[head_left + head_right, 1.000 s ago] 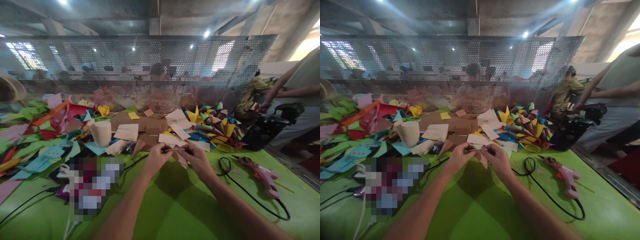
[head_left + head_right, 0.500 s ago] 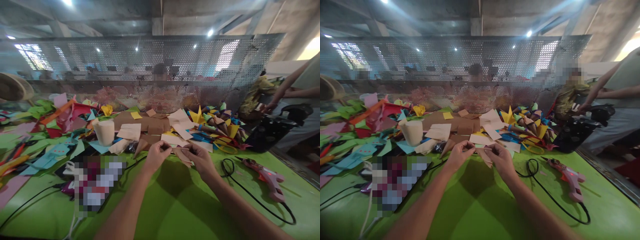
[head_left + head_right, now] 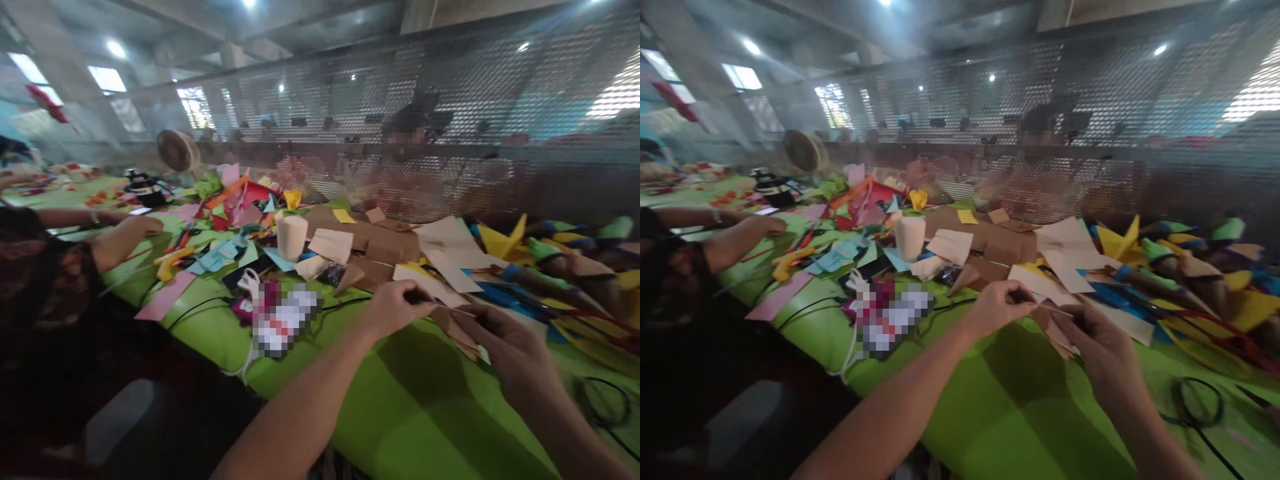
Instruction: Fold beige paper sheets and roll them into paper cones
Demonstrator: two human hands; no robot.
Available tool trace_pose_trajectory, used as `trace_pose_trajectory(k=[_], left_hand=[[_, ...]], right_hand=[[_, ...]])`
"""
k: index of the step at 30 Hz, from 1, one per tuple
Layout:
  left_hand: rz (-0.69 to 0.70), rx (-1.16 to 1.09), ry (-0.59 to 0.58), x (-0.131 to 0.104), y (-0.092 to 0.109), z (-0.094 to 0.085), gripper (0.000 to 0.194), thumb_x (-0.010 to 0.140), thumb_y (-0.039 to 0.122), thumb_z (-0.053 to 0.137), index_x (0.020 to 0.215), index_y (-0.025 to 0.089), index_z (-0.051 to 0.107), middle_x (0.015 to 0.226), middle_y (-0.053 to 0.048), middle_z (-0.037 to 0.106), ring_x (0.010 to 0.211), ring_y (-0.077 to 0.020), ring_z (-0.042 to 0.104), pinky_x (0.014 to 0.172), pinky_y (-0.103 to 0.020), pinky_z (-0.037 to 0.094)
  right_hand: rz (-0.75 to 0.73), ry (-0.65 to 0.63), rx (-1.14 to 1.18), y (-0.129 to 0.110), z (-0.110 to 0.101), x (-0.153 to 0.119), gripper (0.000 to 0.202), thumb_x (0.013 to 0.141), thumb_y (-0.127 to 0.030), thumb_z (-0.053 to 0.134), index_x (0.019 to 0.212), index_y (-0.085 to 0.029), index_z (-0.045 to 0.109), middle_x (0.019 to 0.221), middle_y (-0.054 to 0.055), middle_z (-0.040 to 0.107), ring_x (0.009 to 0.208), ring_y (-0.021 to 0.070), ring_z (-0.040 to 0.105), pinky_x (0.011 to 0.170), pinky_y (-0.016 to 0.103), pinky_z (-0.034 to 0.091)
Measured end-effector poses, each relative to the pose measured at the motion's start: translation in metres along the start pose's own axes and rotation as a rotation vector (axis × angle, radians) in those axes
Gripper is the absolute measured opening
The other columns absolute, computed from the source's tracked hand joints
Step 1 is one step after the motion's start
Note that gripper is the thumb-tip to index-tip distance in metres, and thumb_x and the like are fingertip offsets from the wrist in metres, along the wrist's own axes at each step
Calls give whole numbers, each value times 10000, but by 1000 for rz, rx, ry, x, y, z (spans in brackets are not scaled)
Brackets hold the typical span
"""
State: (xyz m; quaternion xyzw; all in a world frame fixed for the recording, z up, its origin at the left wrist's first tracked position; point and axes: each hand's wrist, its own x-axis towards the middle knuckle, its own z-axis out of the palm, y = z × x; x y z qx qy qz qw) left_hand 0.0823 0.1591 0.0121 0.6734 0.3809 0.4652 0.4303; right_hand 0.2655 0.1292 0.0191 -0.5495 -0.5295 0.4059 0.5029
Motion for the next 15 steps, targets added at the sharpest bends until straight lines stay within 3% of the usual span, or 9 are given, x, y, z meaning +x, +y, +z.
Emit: trace_pose_trajectory(k=[9, 15], left_hand=[[-13, 29, -6, 0, -4, 4, 154, 774, 301, 680, 858, 172, 696, 856, -37, 721, 823, -169, 656, 738, -250, 502], [-7, 51, -55, 0, -5, 4, 188, 784, 317, 671, 922, 193, 697, 916, -38, 736, 880, -179, 672, 775, -256, 513]], right_hand=[[59, -34, -38, 15, -2, 4, 400, 600, -561, 799, 861, -260, 764, 953, 53, 755, 919, 298, 670, 685, 322, 570], [85, -35, -44, 16, 0, 5, 417, 559, -580, 808, 821, -259, 766, 894, 69, 758, 870, 296, 671, 663, 330, 553]])
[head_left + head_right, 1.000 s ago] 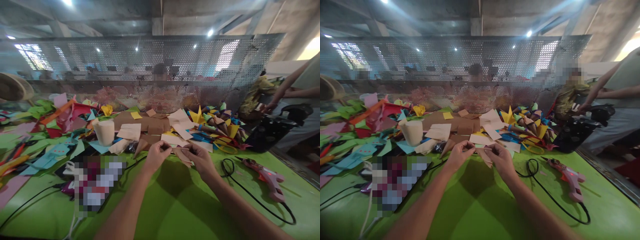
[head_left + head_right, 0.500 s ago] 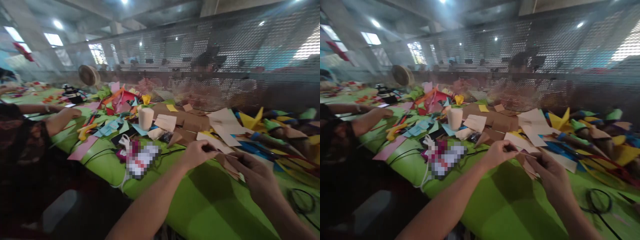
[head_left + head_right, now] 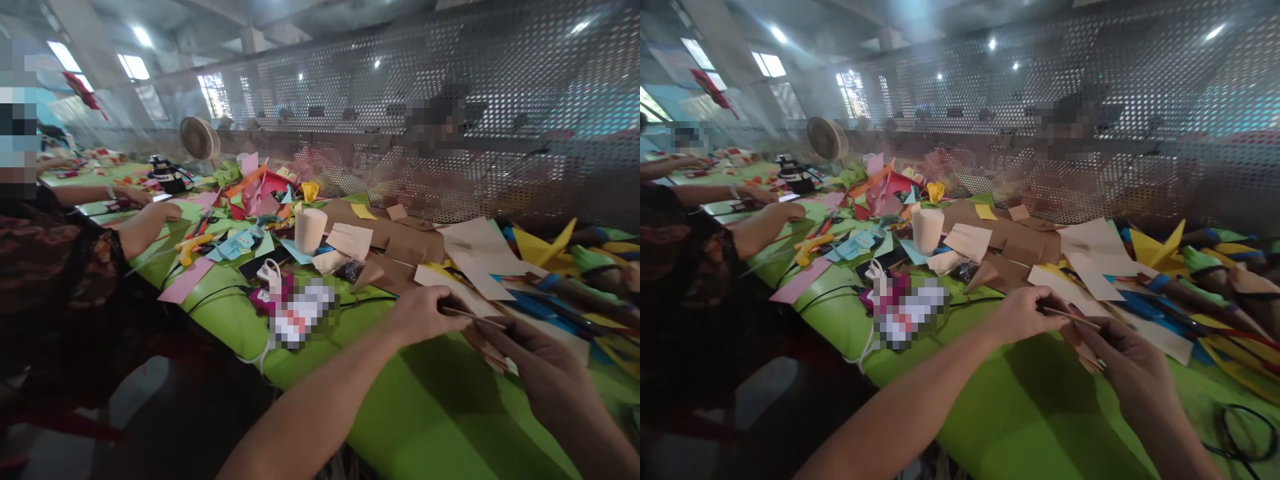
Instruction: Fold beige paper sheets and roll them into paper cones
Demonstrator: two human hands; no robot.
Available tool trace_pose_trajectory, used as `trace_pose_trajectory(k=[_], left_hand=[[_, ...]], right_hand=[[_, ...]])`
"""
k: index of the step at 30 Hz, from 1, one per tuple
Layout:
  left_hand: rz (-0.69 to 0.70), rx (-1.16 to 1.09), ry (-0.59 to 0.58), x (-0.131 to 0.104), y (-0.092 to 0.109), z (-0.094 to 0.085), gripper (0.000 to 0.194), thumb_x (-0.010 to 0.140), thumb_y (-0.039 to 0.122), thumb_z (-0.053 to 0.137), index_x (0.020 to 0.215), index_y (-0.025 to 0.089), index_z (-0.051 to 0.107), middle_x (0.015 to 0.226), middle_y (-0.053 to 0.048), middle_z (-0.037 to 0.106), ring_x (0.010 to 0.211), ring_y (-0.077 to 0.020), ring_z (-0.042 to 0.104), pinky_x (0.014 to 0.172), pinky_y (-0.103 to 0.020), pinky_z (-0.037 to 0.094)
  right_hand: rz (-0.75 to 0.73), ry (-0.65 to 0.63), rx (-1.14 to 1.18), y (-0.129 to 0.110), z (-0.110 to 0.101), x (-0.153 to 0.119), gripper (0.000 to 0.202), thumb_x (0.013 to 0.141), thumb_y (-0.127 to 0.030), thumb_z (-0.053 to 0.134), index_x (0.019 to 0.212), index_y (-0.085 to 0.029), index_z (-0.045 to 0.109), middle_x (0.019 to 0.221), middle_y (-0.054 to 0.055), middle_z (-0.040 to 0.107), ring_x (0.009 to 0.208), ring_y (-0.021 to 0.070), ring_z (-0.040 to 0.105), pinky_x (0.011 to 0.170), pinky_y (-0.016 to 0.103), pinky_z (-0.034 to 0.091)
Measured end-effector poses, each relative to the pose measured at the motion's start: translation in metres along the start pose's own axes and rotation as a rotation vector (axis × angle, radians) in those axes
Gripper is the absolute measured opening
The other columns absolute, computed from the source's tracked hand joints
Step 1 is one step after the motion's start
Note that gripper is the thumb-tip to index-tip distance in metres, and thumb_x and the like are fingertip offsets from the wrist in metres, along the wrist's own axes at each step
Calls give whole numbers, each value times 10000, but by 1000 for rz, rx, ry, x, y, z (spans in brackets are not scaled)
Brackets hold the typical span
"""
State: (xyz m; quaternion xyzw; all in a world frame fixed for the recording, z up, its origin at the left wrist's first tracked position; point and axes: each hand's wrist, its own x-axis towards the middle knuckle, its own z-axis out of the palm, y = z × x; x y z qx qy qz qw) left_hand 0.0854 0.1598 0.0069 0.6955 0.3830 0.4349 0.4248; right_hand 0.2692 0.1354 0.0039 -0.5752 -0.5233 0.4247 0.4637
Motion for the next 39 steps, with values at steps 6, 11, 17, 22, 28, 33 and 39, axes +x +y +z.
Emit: trace_pose_trajectory(k=[6, 11, 17, 22, 28, 33, 39], left_hand=[[-15, 50, 58, 0, 1, 0, 125, 770, 267, 670, 861, 185, 698, 820, -20, 720, 809, -172, 661, 744, -251, 497], [42, 7, 47, 0, 4, 0, 117, 787, 235, 655, 882, 171, 683, 867, -24, 719, 837, -167, 652, 776, -248, 482], [10, 8, 41, 2, 5, -2, 86, 810, 241, 614, 824, 165, 653, 802, -13, 675, 771, -154, 612, 700, -234, 459], [10, -26, 26, 2, 4, 0, 51, 799, 193, 603, 819, 165, 640, 812, -9, 674, 779, -145, 606, 734, -236, 461], [-24, -30, 32, 3, 7, -2, 90, 803, 239, 611, 836, 162, 642, 804, -12, 665, 752, -145, 593, 698, -236, 451], [-33, -1, 91, 3, 8, -4, 131, 815, 292, 619, 810, 163, 638, 758, -7, 649, 712, -140, 576, 675, -236, 441], [-19, 3, 86, 3, 6, -6, 140, 825, 289, 616, 853, 165, 673, 815, -25, 692, 758, -157, 614, 698, -246, 464]], right_hand=[[4, -95, 24, -9, 4, -3, 424, 559, -542, 834, 817, -217, 746, 876, 80, 742, 808, 244, 649, 667, 310, 509], [-71, -98, -10, -9, 5, -3, 392, 608, -539, 808, 715, -180, 694, 639, 26, 638, 592, 155, 526, 539, 268, 384], [-95, -49, 51, -8, 3, -2, 332, 665, -500, 757, 735, -187, 669, 639, 1, 606, 585, 146, 500, 540, 270, 353], [-131, -48, 35, -12, 3, -5, 294, 702, -469, 714, 761, -184, 677, 677, 4, 619, 623, 151, 506, 571, 272, 361], [-160, 1, 53, -13, 2, -4, 282, 712, -457, 708, 777, -183, 696, 703, 7, 632, 651, 156, 518, 604, 276, 385], [-178, 18, 51, -15, 0, -4, 269, 736, -453, 704, 777, -187, 710, 739, 20, 656, 692, 171, 538, 627, 277, 401], [-187, 32, 84, -12, -1, -3, 277, 761, -468, 696, 797, -194, 715, 735, 14, 646, 677, 169, 534, 606, 273, 380]])
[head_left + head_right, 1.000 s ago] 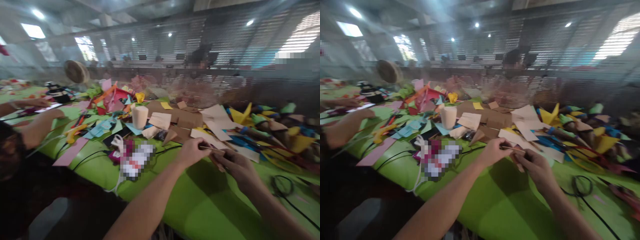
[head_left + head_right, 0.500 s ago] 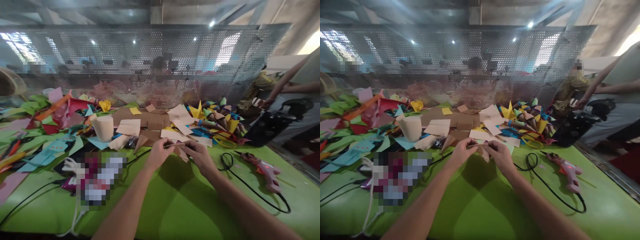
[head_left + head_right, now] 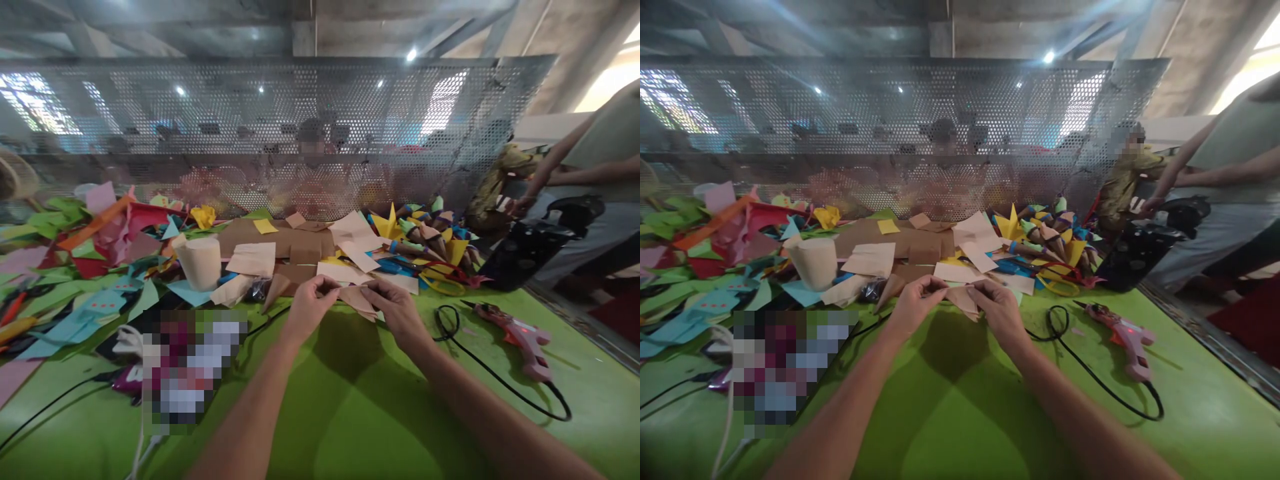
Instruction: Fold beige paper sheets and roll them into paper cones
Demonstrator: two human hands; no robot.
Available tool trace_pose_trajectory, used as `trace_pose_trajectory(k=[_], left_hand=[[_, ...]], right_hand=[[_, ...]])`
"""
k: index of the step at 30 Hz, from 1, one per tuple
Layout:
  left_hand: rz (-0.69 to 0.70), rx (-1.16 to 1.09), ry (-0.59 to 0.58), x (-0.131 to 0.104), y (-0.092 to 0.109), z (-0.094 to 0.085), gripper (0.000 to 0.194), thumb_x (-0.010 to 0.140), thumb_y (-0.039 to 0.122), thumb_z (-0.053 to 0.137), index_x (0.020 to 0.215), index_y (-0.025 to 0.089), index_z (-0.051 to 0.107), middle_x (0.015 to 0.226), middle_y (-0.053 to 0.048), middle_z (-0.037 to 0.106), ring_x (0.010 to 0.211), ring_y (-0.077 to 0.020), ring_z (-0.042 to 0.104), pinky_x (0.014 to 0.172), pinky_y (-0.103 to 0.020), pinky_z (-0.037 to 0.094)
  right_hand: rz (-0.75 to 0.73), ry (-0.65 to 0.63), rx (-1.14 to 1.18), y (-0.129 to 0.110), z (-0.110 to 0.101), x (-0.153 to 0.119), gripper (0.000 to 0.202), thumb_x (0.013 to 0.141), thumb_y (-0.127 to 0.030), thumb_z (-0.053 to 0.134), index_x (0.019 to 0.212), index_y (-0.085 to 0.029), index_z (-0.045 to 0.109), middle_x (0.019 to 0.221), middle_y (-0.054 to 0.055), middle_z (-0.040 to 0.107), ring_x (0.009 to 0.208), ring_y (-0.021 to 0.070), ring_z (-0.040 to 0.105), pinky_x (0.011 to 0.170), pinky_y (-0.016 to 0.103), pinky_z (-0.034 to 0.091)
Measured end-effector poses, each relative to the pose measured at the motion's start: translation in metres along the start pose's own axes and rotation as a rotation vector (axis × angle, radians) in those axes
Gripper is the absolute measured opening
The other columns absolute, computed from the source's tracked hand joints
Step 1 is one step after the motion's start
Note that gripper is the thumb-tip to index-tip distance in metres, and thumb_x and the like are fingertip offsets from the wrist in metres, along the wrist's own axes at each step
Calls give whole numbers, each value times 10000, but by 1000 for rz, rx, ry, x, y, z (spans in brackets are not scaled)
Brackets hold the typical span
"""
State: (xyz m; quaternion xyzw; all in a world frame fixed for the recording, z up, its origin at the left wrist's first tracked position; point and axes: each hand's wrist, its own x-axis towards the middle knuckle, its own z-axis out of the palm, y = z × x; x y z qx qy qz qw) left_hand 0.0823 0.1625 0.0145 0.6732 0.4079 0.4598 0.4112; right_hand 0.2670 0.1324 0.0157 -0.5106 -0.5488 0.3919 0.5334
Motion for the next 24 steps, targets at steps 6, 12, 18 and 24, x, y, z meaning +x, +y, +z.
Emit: trace_pose_trajectory(k=[6, 12, 18, 24], left_hand=[[-15, -26, 2, 2, -2, 0, 138, 808, 294, 633, 839, 164, 664, 804, -29, 684, 754, -157, 610, 692, -247, 461], [-30, -36, 48, 3, -3, -2, 142, 782, 296, 650, 798, 156, 636, 735, -14, 642, 696, -141, 579, 655, -239, 447], [-20, -51, 27, 4, -5, -3, 147, 796, 304, 642, 819, 158, 644, 754, -11, 653, 712, -141, 592, 674, -240, 459], [-31, -46, 58, 5, -5, -5, 157, 773, 310, 657, 813, 159, 647, 762, -23, 677, 727, -154, 622, 703, -257, 482]], right_hand=[[5, -3, -5, 1, 0, 0, 300, 765, -483, 699, 778, -183, 698, 723, 12, 618, 666, 155, 499, 586, 265, 349], [7, 28, 24, 1, -1, 1, 312, 770, -495, 697, 762, -185, 666, 684, -2, 572, 644, 148, 466, 577, 262, 331], [-12, 35, 6, 1, -1, 1, 317, 773, -505, 694, 760, -189, 670, 692, 0, 580, 649, 153, 480, 587, 266, 350], [-10, 57, 25, 2, -3, 2, 327, 769, -521, 695, 765, -195, 665, 705, 8, 599, 661, 157, 508, 588, 264, 378]])
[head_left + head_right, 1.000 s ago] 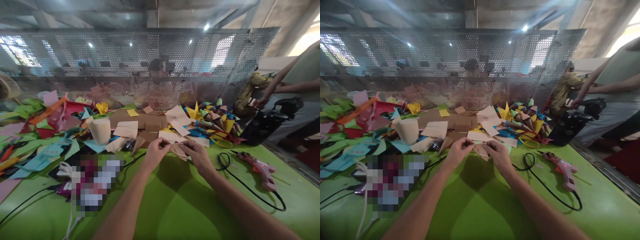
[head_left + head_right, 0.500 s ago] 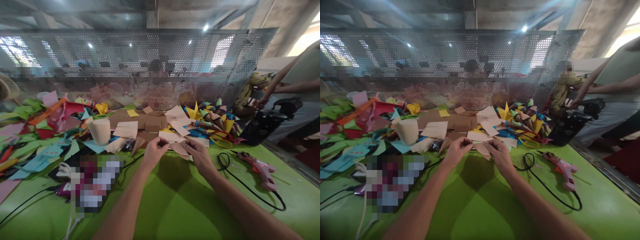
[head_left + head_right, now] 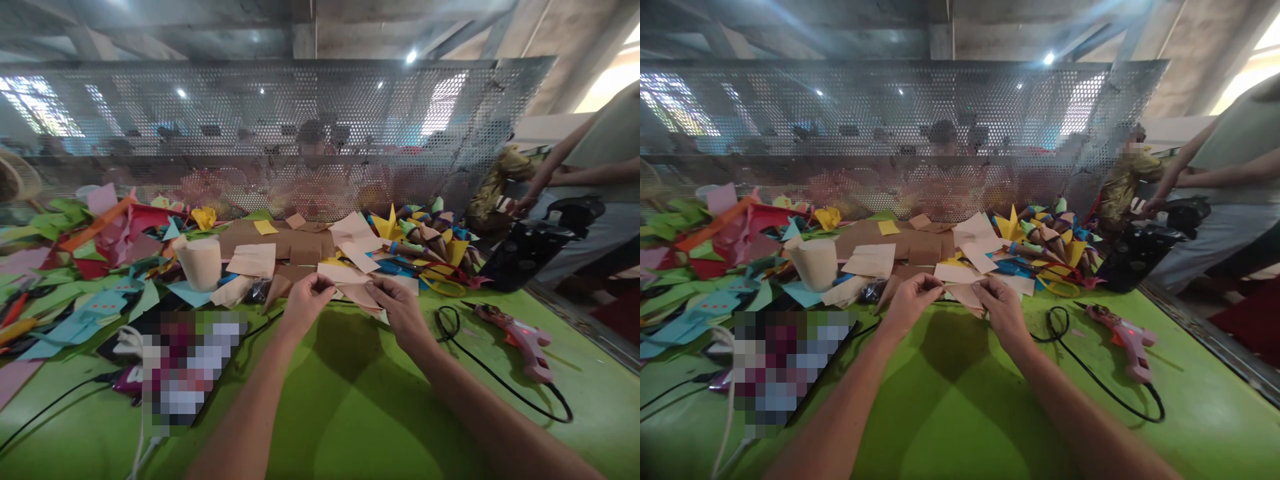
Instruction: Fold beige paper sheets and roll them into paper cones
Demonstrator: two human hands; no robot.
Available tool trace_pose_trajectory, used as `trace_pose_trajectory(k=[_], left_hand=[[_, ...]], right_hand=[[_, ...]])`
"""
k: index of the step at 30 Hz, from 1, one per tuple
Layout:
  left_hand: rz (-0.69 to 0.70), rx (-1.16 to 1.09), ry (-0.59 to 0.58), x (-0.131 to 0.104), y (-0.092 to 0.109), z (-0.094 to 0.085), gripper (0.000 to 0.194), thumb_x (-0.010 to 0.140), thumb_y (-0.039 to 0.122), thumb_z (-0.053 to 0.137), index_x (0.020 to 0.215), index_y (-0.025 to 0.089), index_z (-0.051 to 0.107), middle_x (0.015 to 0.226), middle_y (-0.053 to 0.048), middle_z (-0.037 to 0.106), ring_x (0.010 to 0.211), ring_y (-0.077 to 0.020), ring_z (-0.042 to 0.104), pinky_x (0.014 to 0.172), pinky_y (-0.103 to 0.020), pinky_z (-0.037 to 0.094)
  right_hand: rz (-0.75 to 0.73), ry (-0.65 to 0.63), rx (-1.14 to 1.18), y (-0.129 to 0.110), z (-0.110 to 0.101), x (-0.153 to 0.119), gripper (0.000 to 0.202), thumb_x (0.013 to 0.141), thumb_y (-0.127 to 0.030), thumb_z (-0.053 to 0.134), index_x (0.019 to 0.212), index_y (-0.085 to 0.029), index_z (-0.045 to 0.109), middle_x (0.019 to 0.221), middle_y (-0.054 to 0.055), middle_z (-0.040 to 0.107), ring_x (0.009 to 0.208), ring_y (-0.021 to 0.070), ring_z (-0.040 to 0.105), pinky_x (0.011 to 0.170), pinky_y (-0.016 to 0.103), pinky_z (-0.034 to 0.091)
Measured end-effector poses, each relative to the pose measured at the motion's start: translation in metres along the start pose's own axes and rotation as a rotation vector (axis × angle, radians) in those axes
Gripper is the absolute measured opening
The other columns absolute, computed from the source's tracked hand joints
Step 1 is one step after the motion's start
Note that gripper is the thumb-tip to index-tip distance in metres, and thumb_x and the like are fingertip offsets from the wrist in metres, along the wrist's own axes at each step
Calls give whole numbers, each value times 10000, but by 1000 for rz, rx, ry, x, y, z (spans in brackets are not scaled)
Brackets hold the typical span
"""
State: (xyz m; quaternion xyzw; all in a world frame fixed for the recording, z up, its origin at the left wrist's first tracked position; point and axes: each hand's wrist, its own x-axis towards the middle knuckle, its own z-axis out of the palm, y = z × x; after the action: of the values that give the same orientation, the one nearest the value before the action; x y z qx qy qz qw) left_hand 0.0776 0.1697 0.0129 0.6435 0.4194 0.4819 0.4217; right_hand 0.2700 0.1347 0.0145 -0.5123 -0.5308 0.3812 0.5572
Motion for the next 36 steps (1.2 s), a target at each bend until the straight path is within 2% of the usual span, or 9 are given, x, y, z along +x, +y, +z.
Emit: trace_pose_trajectory(k=[11, 15, 22, 27, 32, 36], left_hand=[[20, 47, -40, -1, -2, -1, 178, 825, 332, 622, 884, 167, 652, 841, -41, 703, 786, -173, 642, 726, -260, 490], [46, 119, -50, -1, -2, 0, 146, 815, 310, 620, 847, 171, 649, 827, -31, 690, 759, -165, 622, 698, -247, 473], [51, 90, -70, -3, 0, -1, 123, 829, 288, 600, 854, 178, 648, 835, -19, 680, 789, -163, 617, 721, -241, 466], [79, 151, -68, -4, 3, 0, 117, 846, 283, 582, 830, 181, 638, 823, -11, 682, 789, -160, 613, 715, -237, 453], [48, 133, -66, -4, 3, 1, 134, 848, 296, 586, 819, 174, 633, 812, -19, 679, 770, -161, 612, 693, -239, 451], [62, 28, -94, -6, 7, 0, 209, 854, 311, 614, 1013, 179, 643, 930, -40, 681, 855, -162, 622, 762, -244, 473]], right_hand=[[-5, 4, -11, 3, 0, 1, 329, 768, -517, 697, 752, -191, 663, 687, -1, 579, 643, 148, 494, 586, 261, 361], [-25, -1, -29, 0, 1, 0, 324, 766, -511, 698, 740, -190, 666, 686, -2, 579, 649, 151, 497, 590, 260, 361], [-17, -10, -26, 0, 1, 0, 307, 771, -495, 695, 728, -193, 660, 651, -7, 562, 617, 150, 473, 568, 265, 342], [-22, -41, -41, 2, 1, -1, 288, 782, -476, 691, 751, -190, 672, 683, -1, 577, 641, 152, 479, 581, 268, 339], [-13, -53, -24, 2, 1, -1, 280, 786, -466, 694, 743, -190, 671, 691, 1, 577, 651, 151, 479, 597, 272, 335], [62, -68, 76, 0, 0, 0, 293, 746, -480, 730, 742, -192, 673, 694, 2, 602, 644, 149, 499, 587, 268, 341]])
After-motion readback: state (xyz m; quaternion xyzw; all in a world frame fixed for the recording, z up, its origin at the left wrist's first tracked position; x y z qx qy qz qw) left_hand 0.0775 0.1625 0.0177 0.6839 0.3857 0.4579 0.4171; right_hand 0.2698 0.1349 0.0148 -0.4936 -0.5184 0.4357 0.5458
